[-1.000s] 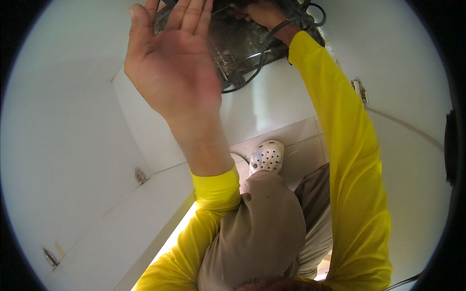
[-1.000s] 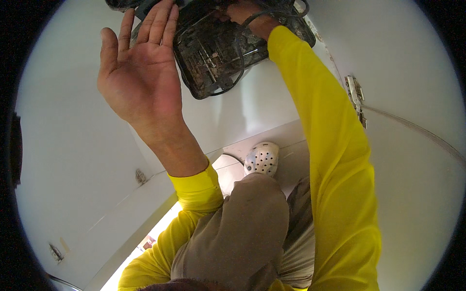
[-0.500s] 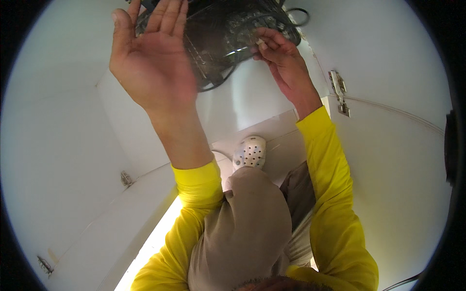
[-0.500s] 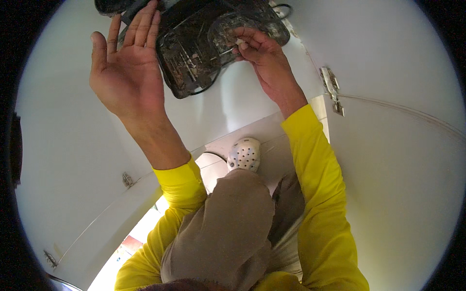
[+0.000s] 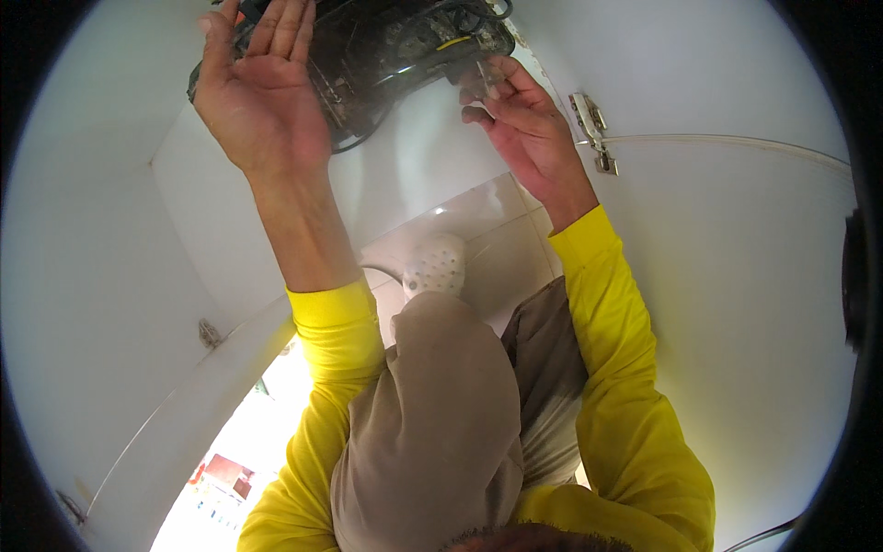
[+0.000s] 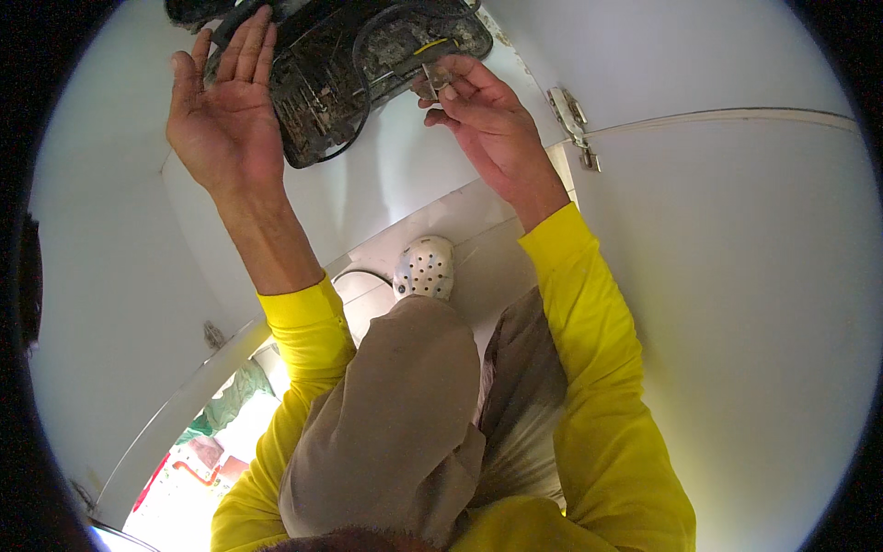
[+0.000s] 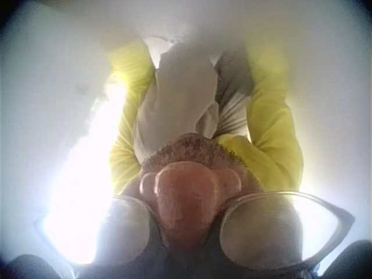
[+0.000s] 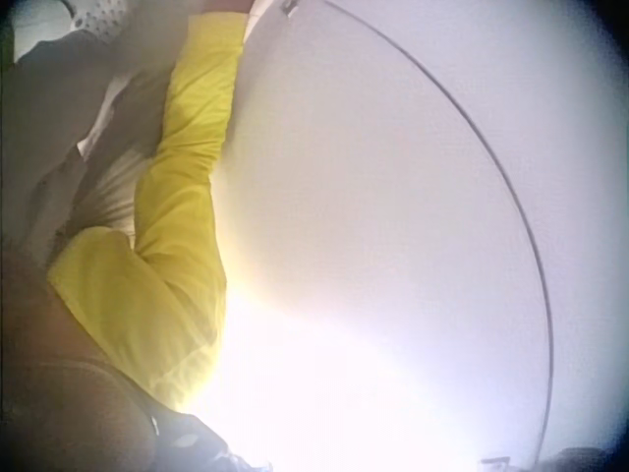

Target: The person marks a wooden board with a pencil, then uses a rotary tool to adjust a cabinet hinge. They remove the hinge, use a screwdriver to adjust components, and reattach it to the cabinet.

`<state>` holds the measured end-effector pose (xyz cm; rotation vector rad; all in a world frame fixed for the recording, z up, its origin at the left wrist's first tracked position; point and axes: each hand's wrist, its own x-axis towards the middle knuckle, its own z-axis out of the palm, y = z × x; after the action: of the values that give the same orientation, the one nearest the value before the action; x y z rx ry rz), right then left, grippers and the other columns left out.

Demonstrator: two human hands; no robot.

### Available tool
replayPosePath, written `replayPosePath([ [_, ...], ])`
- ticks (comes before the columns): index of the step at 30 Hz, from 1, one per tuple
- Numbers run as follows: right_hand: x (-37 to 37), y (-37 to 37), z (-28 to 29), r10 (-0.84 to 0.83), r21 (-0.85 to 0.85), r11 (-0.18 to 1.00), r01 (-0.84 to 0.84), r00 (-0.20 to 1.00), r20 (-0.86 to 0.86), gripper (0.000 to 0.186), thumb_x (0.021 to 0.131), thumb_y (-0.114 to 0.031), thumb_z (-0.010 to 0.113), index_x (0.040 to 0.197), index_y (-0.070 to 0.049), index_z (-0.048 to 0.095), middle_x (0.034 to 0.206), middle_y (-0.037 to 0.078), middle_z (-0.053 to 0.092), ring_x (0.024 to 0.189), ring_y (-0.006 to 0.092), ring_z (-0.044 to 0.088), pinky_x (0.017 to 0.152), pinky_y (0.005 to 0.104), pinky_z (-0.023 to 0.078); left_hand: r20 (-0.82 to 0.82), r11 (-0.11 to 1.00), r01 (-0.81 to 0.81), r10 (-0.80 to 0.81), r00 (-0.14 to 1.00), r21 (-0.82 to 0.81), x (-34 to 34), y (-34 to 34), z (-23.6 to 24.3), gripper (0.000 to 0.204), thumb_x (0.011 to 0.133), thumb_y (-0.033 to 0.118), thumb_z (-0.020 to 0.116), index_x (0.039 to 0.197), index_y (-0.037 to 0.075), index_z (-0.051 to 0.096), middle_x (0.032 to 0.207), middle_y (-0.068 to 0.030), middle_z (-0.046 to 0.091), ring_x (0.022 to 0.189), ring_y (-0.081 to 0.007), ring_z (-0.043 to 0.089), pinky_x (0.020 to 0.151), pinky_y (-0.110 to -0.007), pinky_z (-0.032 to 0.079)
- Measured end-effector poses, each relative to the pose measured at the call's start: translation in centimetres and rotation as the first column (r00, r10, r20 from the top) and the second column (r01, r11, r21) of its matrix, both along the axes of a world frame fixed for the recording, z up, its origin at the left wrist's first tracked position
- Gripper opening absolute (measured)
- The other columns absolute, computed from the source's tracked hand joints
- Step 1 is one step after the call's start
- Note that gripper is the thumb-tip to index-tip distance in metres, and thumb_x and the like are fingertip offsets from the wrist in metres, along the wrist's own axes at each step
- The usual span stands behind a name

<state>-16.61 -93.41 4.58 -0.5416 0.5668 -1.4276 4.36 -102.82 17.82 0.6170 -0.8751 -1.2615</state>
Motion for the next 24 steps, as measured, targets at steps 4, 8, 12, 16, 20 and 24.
replayPosePath([
  [4, -0.1, 0.7, 0.8, 0.011, -0.018, 1.0, -0.011, 1.0, 0.0, 0.03, 0.111, -0.009, 0.066, 0.141, -0.01, 0.065, 0.132, 0.008, 0.074, 0.118, 0.0213, 0.068, 0.102, 0.0401, 0.053, -0.031, 0.994, -0.004, 0.008, 0.999, 0.109, 0.4, -0.1, -0.8, 0.048, 0.119, 0.028, 0.049, 0.148, -0.01, 0.041, 0.145, -0.0498, 0.054, 0.148, -0.0577, 0.052, 0.133, -0.062, 0.038],
  [8, -0.2, 1.3, 1.5, 0.021, -0.05, 0.999, -0.02, 1.0, 0.004, 0.028, 0.111, -0.008, 0.066, 0.14, -0.011, 0.066, 0.134, 0.008, 0.073, 0.119, 0.0218, 0.066, 0.102, 0.0399, 0.052, 0.024, 0.994, 0.007, -0.01, 1.0, 0.113, 0.3, 1.2, -2.0, 0.052, 0.119, 0.031, 0.05, 0.152, -0.008, 0.043, 0.146, -0.0438, 0.058, 0.148, -0.0514, 0.056, 0.133, -0.057, 0.04],
  [12, -0.3, 2.0, 2.2, 0.031, -0.066, 0.997, -0.032, 0.999, -0.009, 0.028, 0.111, -0.01, 0.066, 0.139, -0.011, 0.065, 0.135, 0.008, 0.072, 0.12, 0.0219, 0.065, 0.102, 0.0397, 0.052, 0.042, 0.982, 0.063, -0.072, 0.997, 0.18, 1.0, 2.7, -3.9, 0.07, 0.115, 0.036, 0.059, 0.164, -0.006, 0.035, 0.157, -0.0328, 0.052, 0.138, -0.0457, 0.066, 0.128, -0.054, 0.045],
  [16, -0.5, 2.7, 2.6, 0.021, -0.06, 0.998, -0.024, 0.999, -0.04, 0.028, 0.111, -0.012, 0.067, 0.139, -0.011, 0.065, 0.134, 0.007, 0.072, 0.12, 0.0213, 0.065, 0.102, 0.0396, 0.051, 0.059, 0.975, 0.05, -0.064, 0.996, 0.215, 0.9, 4.0, -5.7, 0.067, 0.114, 0.035, 0.061, 0.162, -0.006, 0.039, 0.149, -0.0238, 0.062, 0.138, -0.0449, 0.066, 0.127, -0.054, 0.046],
  [20, -0.4, 3.1, 2.9, 0.017, -0.053, 0.998, -0.019, 0.999, -0.051, 0.031, 0.111, -0.012, 0.068, 0.142, -0.011, 0.064, 0.134, 0.007, 0.072, 0.119, 0.0212, 0.065, 0.101, 0.0401, 0.051, 0.093, 0.965, 0.07, -0.096, 0.991, 0.252, 1.1, 4.8, -7.2, 0.064, 0.118, 0.036, 0.055, 0.163, -0.006, 0.036, 0.146, -0.0354, 0.062, 0.143, -0.0434, 0.063, 0.129, -0.05, 0.046],
  [24, -0.7, 3.7, 2.7, 0.0, -0.035, 0.999, -0.004, 0.993, -0.119, 0.041, 0.109, -0.004, 0.065, 0.15, -0.01, 0.062, 0.134, 0.007, 0.073, 0.117, 0.0209, 0.067, 0.104, 0.0392, 0.052, 0.154, 0.94, 0.028, -0.085, 0.984, 0.34, 0.8, 6.3, -9.0, 0.063, 0.116, 0.033, 0.059, 0.161, -0.006, 0.038, 0.143, -0.0308, 0.065, 0.139, -0.0401, 0.066, 0.126, -0.049, 0.048],
])
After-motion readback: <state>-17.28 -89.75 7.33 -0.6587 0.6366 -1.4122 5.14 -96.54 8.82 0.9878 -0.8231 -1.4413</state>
